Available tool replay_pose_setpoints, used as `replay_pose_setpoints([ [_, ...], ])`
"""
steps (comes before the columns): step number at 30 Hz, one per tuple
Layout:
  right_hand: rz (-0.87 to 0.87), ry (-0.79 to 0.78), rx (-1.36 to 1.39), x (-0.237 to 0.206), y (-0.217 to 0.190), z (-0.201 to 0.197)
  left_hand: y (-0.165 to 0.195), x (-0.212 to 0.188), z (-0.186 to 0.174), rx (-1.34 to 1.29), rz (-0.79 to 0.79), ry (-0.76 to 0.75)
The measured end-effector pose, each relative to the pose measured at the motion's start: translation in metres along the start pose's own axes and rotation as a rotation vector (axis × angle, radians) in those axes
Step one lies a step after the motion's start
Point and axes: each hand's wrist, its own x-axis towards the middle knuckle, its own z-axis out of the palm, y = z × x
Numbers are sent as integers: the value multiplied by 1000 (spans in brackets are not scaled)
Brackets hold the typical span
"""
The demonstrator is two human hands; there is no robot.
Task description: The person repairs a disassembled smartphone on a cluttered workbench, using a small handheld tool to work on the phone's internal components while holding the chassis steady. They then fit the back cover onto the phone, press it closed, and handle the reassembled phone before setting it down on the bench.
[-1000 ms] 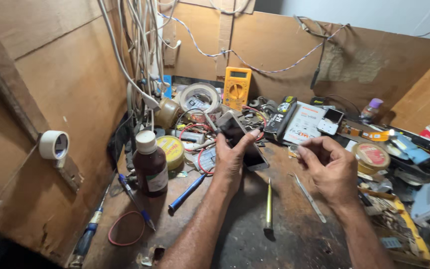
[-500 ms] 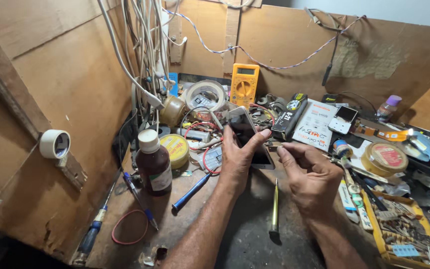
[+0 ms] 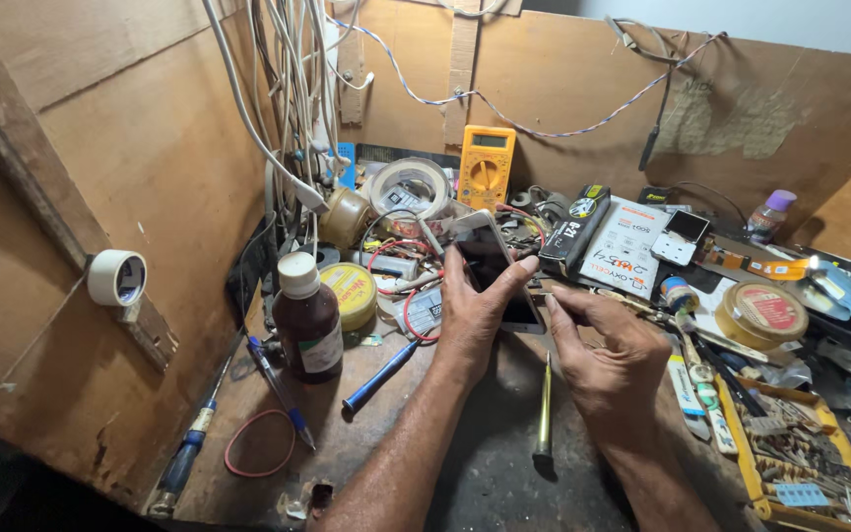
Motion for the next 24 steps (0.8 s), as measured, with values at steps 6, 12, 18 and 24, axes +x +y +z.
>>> replay_pose_setpoints([
  [6, -81, 12, -90, 0, -3, 3, 1, 0, 0, 61, 59, 13],
  [12, -65, -50, -72, -3, -2, 3, -2, 2, 0, 38, 42, 9],
  [18, -114, -67, -62, -1, 1, 6, -6, 2, -2, 178, 89, 41],
  [24, 161, -39, -39, -1, -3, 4, -6, 3, -1, 81, 47, 67],
])
